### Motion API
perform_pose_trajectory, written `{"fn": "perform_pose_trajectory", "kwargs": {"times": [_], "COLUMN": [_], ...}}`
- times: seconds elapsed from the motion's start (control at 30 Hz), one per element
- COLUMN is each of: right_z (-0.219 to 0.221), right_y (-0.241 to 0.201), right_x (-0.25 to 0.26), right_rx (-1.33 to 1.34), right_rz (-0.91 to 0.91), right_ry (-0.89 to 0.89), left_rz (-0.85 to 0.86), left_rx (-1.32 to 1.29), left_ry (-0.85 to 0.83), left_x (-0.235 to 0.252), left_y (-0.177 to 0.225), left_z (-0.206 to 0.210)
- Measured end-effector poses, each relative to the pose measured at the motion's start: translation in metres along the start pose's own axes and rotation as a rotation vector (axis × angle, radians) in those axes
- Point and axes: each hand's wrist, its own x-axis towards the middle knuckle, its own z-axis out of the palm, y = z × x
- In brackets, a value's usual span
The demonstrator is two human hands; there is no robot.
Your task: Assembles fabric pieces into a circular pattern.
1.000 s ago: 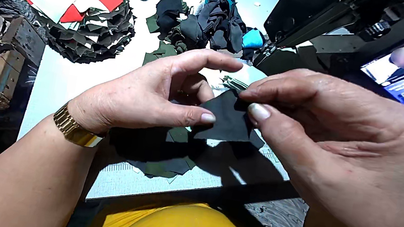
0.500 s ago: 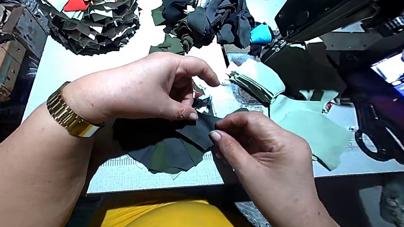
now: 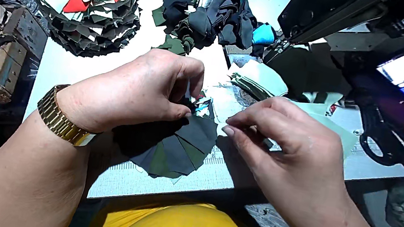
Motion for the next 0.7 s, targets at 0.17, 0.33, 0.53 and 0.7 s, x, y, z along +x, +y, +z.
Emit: {"fn": "perform_pose_trajectory", "kwargs": {"times": [0.17, 0.33, 0.53, 0.7], "right_z": [0.028, 0.037, 0.021, -0.01], "right_y": [0.005, 0.013, 0.02, 0.032], "right_x": [-0.001, -0.005, -0.005, -0.004], "right_rx": [0.008, -0.067, 0.068, 0.027], "right_rz": [-0.166, -0.176, -0.118, -0.035], "right_ry": [-0.081, -0.123, -0.141, 0.019], "left_rz": [-0.066, -0.22, -0.087, -0.197], "left_rx": [0.034, 0.138, 0.004, 0.162], "left_ry": [-0.138, -0.279, 0.058, 0.466], "left_x": [-0.004, -0.003, -0.007, 0.0], "left_y": [0.004, 0.007, -0.016, -0.043], "left_z": [0.002, -0.002, -0.015, -0.019]}}
